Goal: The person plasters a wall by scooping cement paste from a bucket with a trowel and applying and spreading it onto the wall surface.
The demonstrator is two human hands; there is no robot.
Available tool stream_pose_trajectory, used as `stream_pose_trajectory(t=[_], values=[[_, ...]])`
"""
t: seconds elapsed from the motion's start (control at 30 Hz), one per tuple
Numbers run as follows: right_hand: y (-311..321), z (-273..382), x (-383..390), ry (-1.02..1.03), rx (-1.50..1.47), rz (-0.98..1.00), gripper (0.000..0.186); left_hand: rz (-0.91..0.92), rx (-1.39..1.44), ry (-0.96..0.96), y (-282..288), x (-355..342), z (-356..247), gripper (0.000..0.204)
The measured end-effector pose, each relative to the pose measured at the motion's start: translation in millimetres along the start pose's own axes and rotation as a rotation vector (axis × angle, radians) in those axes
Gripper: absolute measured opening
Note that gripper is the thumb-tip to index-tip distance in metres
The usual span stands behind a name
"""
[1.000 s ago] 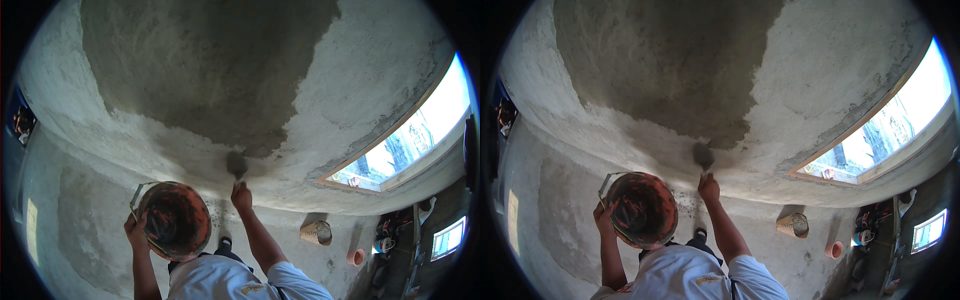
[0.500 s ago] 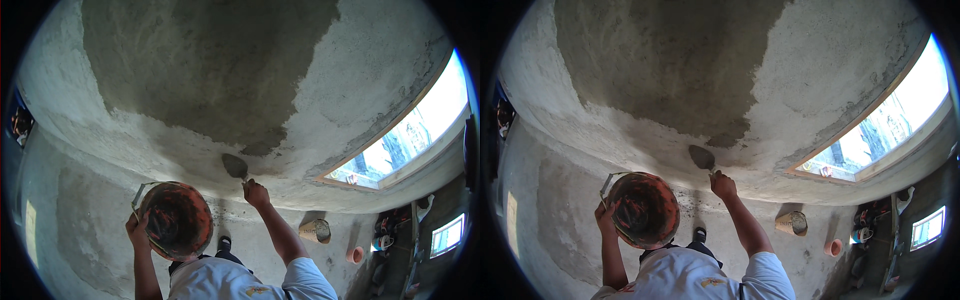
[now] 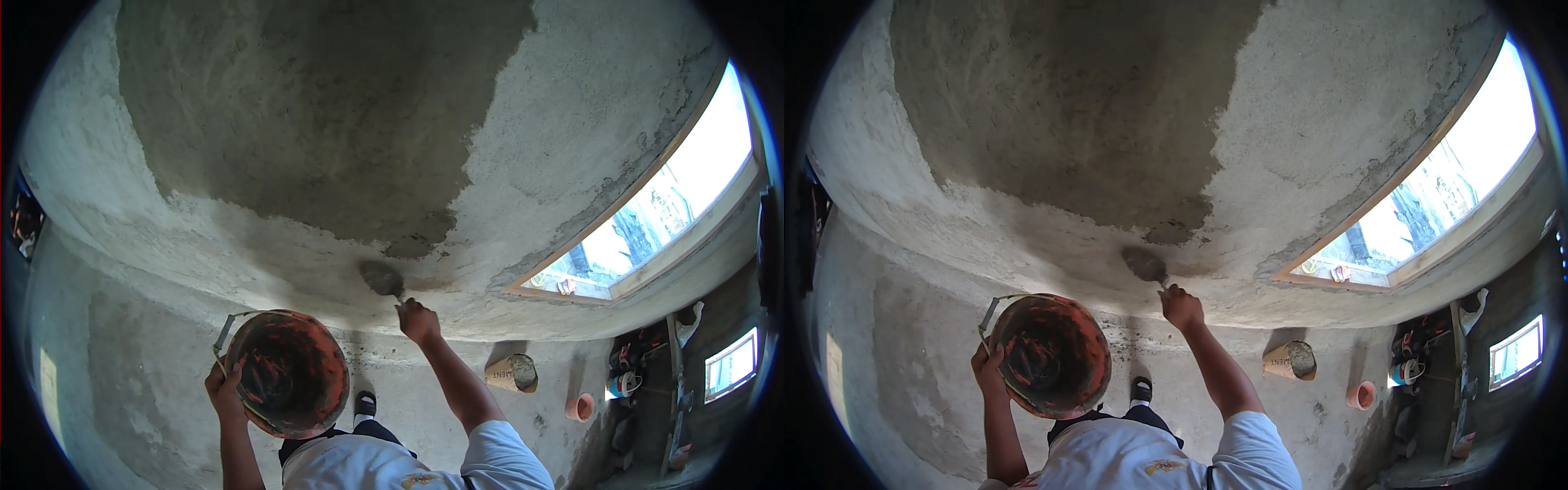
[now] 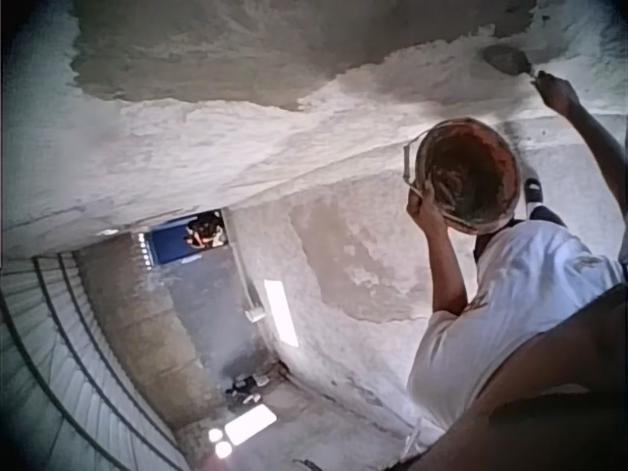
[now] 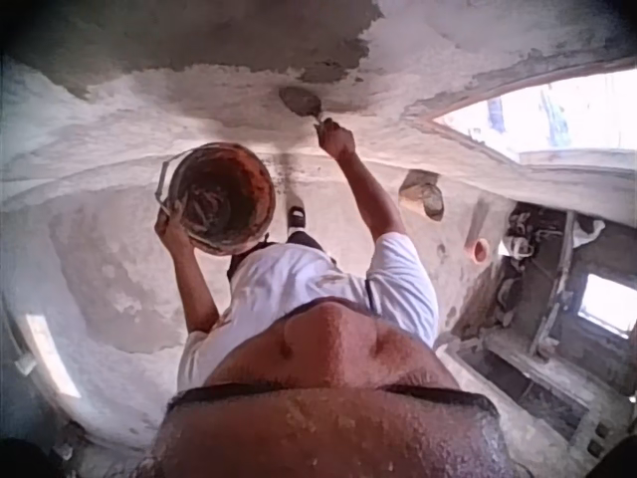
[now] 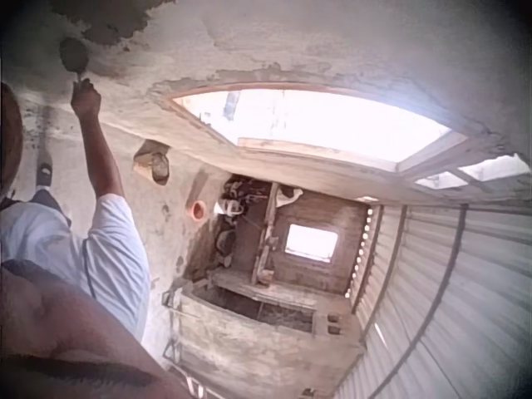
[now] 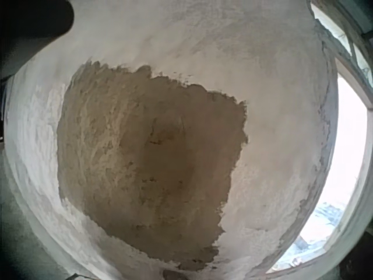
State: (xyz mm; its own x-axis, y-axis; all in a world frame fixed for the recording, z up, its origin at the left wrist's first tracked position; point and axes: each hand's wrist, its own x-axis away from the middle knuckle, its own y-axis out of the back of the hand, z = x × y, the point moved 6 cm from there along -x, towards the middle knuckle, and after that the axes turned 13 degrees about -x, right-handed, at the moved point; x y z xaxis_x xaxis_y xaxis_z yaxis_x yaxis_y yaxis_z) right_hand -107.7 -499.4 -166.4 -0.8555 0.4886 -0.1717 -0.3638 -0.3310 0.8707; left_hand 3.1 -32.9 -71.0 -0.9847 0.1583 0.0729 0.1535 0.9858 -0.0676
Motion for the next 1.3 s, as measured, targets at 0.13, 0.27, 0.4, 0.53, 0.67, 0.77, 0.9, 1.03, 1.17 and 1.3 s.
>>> stream_pose_trajectory(t=[0.13, 0.27, 0.4, 0.53, 0.67, 0.77, 0.9, 1.03, 1.17, 1.3], values=[[66.6, 3.2, -11.2, 0.035, -0.159, -0.418, 0.028, -0.013, -0.022, 0.006, 8.6, -2.4, 8.5, 0.037], [67.3, -5.4, -26.5, -0.02, -0.124, -0.371, 0.031, 0.029, 0.006, -0.006, -6.2, -8.6, 8.4, 0.034], [18.0, -19.9, -2.9, -0.022, 0.134, 0.126, 0.038, 0.012, 0.016, 0.006, -10.0, -3.8, 10.7, 0.032], [30.6, -16.3, 23.6, -0.012, 0.031, -0.004, 0.029, -0.007, -0.062, -0.039, -3.1, -2.2, 20.2, 0.036], [85.0, 18.0, 10.8, 0.183, 0.031, -0.142, 0.02, -0.009, 0.039, 0.005, -13.9, 2.4, 8.1, 0.034], [105.3, 20.1, -8.6, 0.289, 0.19, -0.197, 0.023, 0.001, 0.049, 0.01, -20.4, 0.5, 19.3, 0.033], [128.8, 23.1, -31.4, 0.257, 0.306, -0.186, 0.024, 0.002, 0.01, -0.004, -18.0, -2.1, 26.4, 0.032], [166.4, 18.0, -22.3, 0.259, 0.251, -0.29, 0.025, -0.029, 0.046, -0.017, -15.1, 2.1, 22.6, 0.035], [181.2, 7.4, 4.4, 0.226, 0.099, -0.513, 0.019, -0.041, 0.074, 0.027, -19.5, 8.6, 22.5, 0.033], [125.3, 19.1, 0.9, 0.269, 0.097, -0.363, 0.019, -0.039, 0.031, 0.031, -18.0, 5.1, 31.9, 0.032]])
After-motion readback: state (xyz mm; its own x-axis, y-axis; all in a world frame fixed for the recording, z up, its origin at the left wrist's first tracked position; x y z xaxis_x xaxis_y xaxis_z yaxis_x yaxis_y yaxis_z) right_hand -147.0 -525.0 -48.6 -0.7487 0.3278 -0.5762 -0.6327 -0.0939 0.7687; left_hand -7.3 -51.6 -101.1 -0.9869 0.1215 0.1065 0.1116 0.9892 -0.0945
